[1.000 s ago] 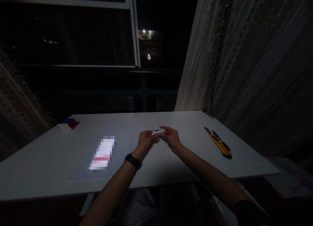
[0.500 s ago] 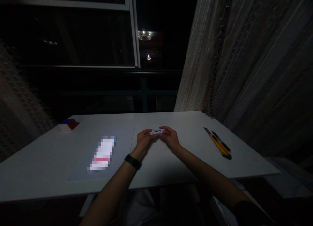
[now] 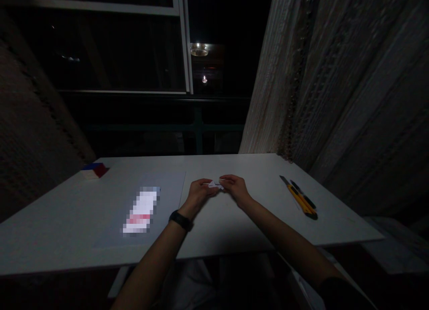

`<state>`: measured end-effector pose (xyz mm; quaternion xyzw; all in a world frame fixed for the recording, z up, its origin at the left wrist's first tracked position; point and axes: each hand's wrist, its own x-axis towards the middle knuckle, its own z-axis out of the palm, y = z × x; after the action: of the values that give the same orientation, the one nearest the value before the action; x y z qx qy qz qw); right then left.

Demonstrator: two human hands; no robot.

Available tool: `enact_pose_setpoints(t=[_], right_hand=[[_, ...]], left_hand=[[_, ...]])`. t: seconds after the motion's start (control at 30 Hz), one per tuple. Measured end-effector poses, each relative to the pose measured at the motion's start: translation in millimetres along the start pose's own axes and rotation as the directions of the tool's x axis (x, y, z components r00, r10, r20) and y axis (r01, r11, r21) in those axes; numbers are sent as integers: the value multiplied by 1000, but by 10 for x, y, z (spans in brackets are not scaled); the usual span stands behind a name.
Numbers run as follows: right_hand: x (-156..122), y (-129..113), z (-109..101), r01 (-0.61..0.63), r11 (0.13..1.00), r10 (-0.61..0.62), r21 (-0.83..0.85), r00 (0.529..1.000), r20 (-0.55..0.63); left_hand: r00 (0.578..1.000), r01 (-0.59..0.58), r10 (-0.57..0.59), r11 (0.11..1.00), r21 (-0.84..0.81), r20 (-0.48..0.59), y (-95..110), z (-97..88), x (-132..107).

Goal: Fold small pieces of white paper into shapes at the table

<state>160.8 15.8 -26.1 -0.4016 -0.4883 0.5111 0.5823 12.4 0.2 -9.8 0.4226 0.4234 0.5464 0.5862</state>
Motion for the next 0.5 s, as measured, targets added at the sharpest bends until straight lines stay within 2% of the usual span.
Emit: enact_pose_setpoints(t=[0.17, 0.37, 0.5], right_hand=[[-35, -40, 21, 12, 1000, -12, -3, 997, 81], [-78, -36, 71, 82, 996, -81, 18, 996, -37], [-109, 4, 136, 121, 993, -120, 2, 992, -34]], left_hand=[[1000, 0, 0, 999, -51, -15, 50, -30, -9], [998, 35, -27, 991, -130, 62, 22, -18, 6], [999, -28, 30, 996, -85, 20, -38, -15, 24]])
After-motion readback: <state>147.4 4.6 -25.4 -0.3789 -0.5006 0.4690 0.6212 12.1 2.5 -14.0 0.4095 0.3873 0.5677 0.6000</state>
